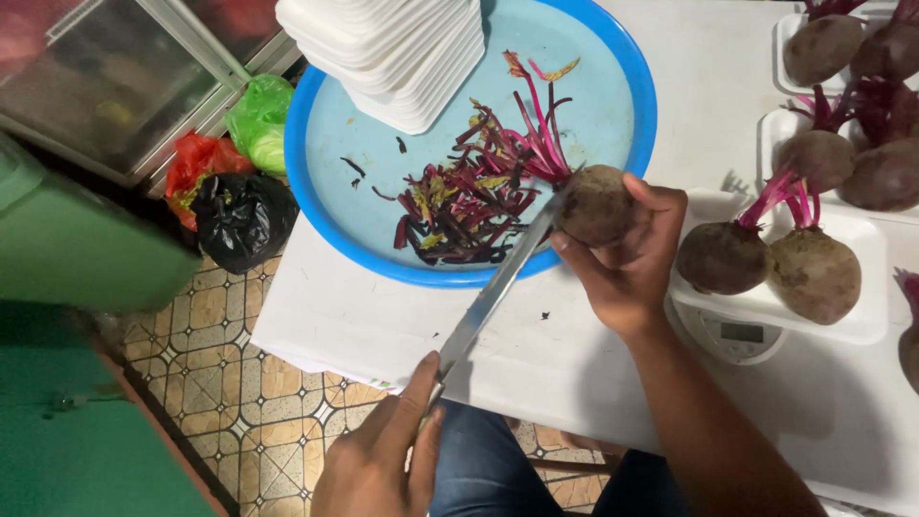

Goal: Trimming the stems and roots off beets with a knife and weighing them on a digital scale before placing them in trays.

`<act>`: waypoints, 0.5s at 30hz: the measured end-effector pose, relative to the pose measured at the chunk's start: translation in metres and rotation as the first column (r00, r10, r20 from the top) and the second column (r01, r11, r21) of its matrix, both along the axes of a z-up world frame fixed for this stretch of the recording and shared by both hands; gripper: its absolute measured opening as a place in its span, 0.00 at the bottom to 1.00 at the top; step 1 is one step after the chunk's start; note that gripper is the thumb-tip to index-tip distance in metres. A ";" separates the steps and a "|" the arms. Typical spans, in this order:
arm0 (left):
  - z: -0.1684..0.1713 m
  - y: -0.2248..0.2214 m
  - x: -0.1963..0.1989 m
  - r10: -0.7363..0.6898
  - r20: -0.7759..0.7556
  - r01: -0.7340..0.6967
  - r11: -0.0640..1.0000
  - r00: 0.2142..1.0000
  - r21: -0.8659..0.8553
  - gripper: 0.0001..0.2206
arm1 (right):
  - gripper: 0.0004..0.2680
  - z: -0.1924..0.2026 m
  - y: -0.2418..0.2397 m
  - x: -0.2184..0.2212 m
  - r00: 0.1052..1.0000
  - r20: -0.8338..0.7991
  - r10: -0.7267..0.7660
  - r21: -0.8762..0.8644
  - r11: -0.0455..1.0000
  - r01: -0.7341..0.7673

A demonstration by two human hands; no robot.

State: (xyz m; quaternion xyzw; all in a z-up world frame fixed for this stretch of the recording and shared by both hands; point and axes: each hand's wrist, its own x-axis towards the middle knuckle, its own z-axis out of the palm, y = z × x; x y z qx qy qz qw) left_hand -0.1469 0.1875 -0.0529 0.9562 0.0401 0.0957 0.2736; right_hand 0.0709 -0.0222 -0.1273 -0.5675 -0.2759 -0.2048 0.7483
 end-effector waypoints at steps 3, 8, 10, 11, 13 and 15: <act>-0.011 0.002 0.003 -0.089 0.066 0.081 0.990 0.994 0.117 0.25 | 0.27 0.000 -0.002 -0.001 1.000 -0.015 0.022 -0.004 1.000 -0.022; -0.022 -0.002 0.010 -0.073 0.220 -0.033 0.896 0.973 0.443 0.25 | 0.23 0.000 -0.005 -0.001 0.952 -0.178 0.248 0.160 0.962 -0.221; -0.023 -0.007 0.006 -0.068 0.272 -0.083 0.859 0.960 0.505 0.24 | 0.21 -0.002 -0.004 0.001 0.939 -0.207 0.276 0.202 0.951 -0.235; -0.024 -0.010 0.004 -0.065 0.323 -0.135 0.817 0.944 0.561 0.24 | 0.19 -0.003 -0.004 0.002 0.923 -0.235 0.304 0.243 0.938 -0.247; -0.018 -0.011 0.006 -0.046 0.340 -0.134 0.862 0.939 0.489 0.22 | 0.18 0.002 -0.004 0.005 0.904 -0.247 0.348 0.280 0.919 -0.278; -0.016 -0.011 0.004 -0.031 0.344 -0.121 0.904 0.938 0.410 0.20 | 0.16 0.000 -0.008 0.003 0.883 -0.269 0.385 0.315 0.901 -0.297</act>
